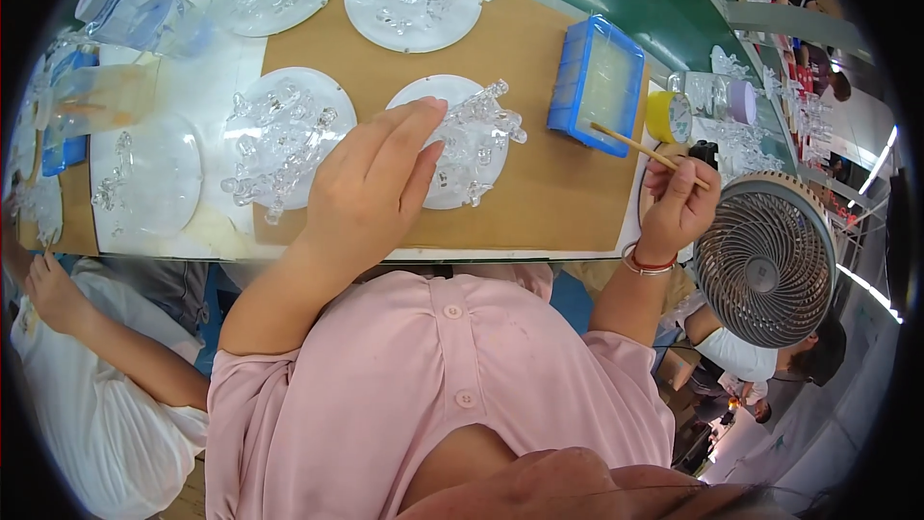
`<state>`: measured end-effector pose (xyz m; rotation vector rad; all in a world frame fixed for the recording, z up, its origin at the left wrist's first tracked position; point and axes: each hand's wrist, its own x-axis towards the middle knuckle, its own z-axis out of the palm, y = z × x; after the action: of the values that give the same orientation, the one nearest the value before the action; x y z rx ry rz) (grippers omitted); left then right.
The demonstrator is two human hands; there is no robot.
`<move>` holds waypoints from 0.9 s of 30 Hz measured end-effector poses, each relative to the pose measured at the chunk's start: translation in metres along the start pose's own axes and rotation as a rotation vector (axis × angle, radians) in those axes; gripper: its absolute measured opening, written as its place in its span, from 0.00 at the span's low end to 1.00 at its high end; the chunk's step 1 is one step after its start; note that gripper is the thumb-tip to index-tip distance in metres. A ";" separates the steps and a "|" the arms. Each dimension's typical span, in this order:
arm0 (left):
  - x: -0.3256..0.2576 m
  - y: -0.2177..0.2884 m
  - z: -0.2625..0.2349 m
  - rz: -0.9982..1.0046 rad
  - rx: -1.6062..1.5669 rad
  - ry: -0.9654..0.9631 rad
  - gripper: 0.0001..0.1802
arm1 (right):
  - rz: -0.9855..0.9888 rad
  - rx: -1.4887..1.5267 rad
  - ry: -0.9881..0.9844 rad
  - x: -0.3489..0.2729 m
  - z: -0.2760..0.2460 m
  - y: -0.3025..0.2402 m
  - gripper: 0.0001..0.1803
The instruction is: Applying glue to clear plastic decorative components and attaching them to a base plate during assembly.
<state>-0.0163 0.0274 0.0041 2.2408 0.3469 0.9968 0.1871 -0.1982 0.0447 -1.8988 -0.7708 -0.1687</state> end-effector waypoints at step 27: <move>-0.006 -0.014 0.001 0.143 0.015 -0.038 0.23 | -0.042 0.170 -0.228 -0.014 0.072 -0.014 0.10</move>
<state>-0.0194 0.0347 -0.0083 2.3215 0.1800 1.0263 0.1520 -0.1389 0.0167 -1.7594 -0.9483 0.0865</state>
